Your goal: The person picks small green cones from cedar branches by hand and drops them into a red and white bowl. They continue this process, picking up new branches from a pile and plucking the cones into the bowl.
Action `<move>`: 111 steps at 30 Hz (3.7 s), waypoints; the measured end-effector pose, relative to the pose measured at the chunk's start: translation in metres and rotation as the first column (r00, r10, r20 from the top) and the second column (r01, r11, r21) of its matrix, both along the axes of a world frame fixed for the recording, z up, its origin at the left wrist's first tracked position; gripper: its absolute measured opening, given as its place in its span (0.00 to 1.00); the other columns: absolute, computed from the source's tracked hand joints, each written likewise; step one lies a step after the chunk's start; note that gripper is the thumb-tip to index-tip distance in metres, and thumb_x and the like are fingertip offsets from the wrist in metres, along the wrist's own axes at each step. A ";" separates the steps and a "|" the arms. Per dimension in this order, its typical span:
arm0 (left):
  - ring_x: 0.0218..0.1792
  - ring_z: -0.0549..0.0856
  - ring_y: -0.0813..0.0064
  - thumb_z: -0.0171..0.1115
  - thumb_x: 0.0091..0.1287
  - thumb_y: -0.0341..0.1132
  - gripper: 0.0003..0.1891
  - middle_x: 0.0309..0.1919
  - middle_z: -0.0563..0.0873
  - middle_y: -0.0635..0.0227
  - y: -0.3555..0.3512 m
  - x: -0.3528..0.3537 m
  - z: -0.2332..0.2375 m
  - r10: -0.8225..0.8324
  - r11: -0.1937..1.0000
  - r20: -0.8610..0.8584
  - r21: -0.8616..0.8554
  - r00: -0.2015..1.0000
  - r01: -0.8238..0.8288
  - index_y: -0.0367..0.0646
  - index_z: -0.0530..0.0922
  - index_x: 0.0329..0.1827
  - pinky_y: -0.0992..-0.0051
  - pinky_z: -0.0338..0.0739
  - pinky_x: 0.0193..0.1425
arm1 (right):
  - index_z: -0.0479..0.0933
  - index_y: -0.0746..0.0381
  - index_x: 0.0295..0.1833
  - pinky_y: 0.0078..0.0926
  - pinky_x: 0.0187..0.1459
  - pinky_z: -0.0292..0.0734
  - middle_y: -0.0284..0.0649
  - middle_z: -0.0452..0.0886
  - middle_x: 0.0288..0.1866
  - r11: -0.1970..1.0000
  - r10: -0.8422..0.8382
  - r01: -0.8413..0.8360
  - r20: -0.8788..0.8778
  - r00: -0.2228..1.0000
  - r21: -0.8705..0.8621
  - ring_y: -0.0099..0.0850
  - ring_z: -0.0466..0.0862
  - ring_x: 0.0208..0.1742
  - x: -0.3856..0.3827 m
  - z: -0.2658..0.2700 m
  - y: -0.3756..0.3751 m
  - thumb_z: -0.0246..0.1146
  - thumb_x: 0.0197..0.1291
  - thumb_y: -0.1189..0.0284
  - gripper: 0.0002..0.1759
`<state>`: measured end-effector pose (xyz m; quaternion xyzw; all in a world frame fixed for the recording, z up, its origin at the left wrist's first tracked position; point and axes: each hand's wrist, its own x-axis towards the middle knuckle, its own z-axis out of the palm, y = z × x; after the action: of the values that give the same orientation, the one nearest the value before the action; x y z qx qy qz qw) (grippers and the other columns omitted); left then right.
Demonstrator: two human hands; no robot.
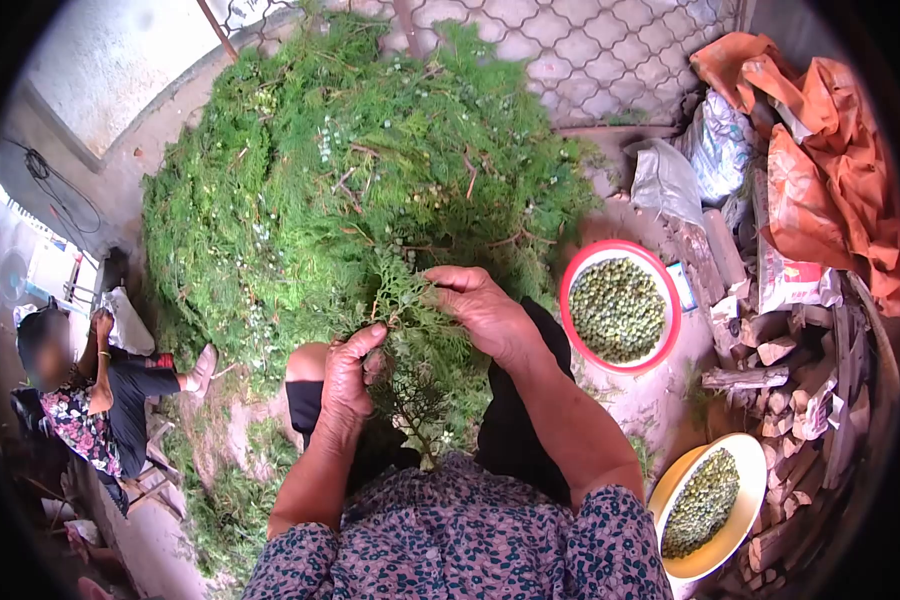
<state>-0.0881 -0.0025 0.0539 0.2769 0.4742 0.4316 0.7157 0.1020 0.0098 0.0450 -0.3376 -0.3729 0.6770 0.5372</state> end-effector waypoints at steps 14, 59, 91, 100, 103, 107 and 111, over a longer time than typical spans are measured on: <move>0.15 0.69 0.87 0.72 0.48 0.30 0.11 0.22 0.80 0.74 0.105 0.000 0.029 0.022 0.983 -0.003 0.184 1.000 -0.022 0.39 0.79 0.31 0.87 0.57 0.15 | 0.77 0.63 0.43 0.16 0.22 0.64 0.38 0.79 0.34 0.912 -0.403 0.409 -0.159 0.902 0.010 0.22 0.72 0.26 0.014 0.038 0.099 0.60 0.57 0.77 0.08; 0.18 0.72 0.88 0.70 0.51 0.32 0.08 0.23 0.81 0.77 0.180 0.039 -0.036 0.265 0.962 0.028 0.068 0.964 -0.266 0.44 0.79 0.31 0.86 0.61 0.18 | 0.76 0.66 0.36 0.22 0.29 0.70 0.37 0.79 0.30 0.809 -0.564 0.297 0.529 0.634 0.507 0.23 0.76 0.29 -0.014 -0.015 0.142 0.66 0.48 0.78 0.09; 0.12 0.64 0.86 0.71 0.52 0.36 0.12 0.12 0.69 0.78 0.180 0.036 -0.035 0.306 0.951 -0.020 -0.042 0.952 -0.306 0.46 0.73 0.24 0.83 0.54 0.15 | 0.74 0.64 0.40 0.19 0.22 0.65 0.33 0.73 0.26 0.972 -0.190 0.209 0.173 0.966 -0.103 0.21 0.73 0.29 -0.013 -0.013 0.136 0.63 0.55 0.75 0.08; 0.13 0.63 0.85 0.68 0.55 0.41 0.11 0.13 0.67 0.80 0.180 0.036 -0.043 0.235 0.971 0.005 -0.033 0.972 -0.235 0.47 0.75 0.31 0.84 0.60 0.18 | 0.74 0.66 0.40 0.21 0.29 0.70 0.35 0.77 0.30 0.838 -0.528 0.234 0.628 0.571 0.492 0.21 0.74 0.29 -0.017 -0.031 0.146 0.62 0.55 0.74 0.09; 0.13 0.62 0.85 0.64 0.58 0.41 0.09 0.12 0.65 0.81 0.185 0.026 -0.044 0.200 0.977 0.049 -0.089 0.979 -0.195 0.50 0.74 0.32 0.82 0.61 0.18 | 0.74 0.64 0.38 0.17 0.24 0.65 0.34 0.77 0.31 0.958 -0.256 0.281 0.280 0.925 -0.052 0.19 0.73 0.28 -0.001 -0.011 0.143 0.60 0.59 0.72 0.07; 0.13 0.61 0.85 0.59 0.62 0.45 0.08 0.12 0.63 0.82 0.191 0.016 -0.048 0.159 0.987 0.129 -0.058 0.979 -0.153 0.55 0.73 0.36 0.79 0.63 0.21 | 0.73 0.61 0.41 0.17 0.23 0.66 0.34 0.78 0.31 0.924 -0.344 0.328 -0.049 0.938 -0.198 0.22 0.75 0.28 0.019 0.000 0.143 0.57 0.60 0.72 0.05; 0.15 0.64 0.84 0.59 0.62 0.46 0.08 0.12 0.64 0.83 0.190 0.018 -0.054 0.106 0.994 0.114 -0.040 0.988 -0.102 0.56 0.74 0.38 0.79 0.63 0.22 | 0.74 0.61 0.43 0.17 0.24 0.67 0.32 0.78 0.33 0.927 -0.311 0.267 -0.144 0.939 -0.262 0.22 0.74 0.28 0.024 -0.025 0.150 0.59 0.60 0.70 0.08</move>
<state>-0.0701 0.1878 -0.0003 0.2142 0.4530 0.4754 0.7231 0.1263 0.1595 0.0198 -0.3878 -0.1837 0.6580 0.6188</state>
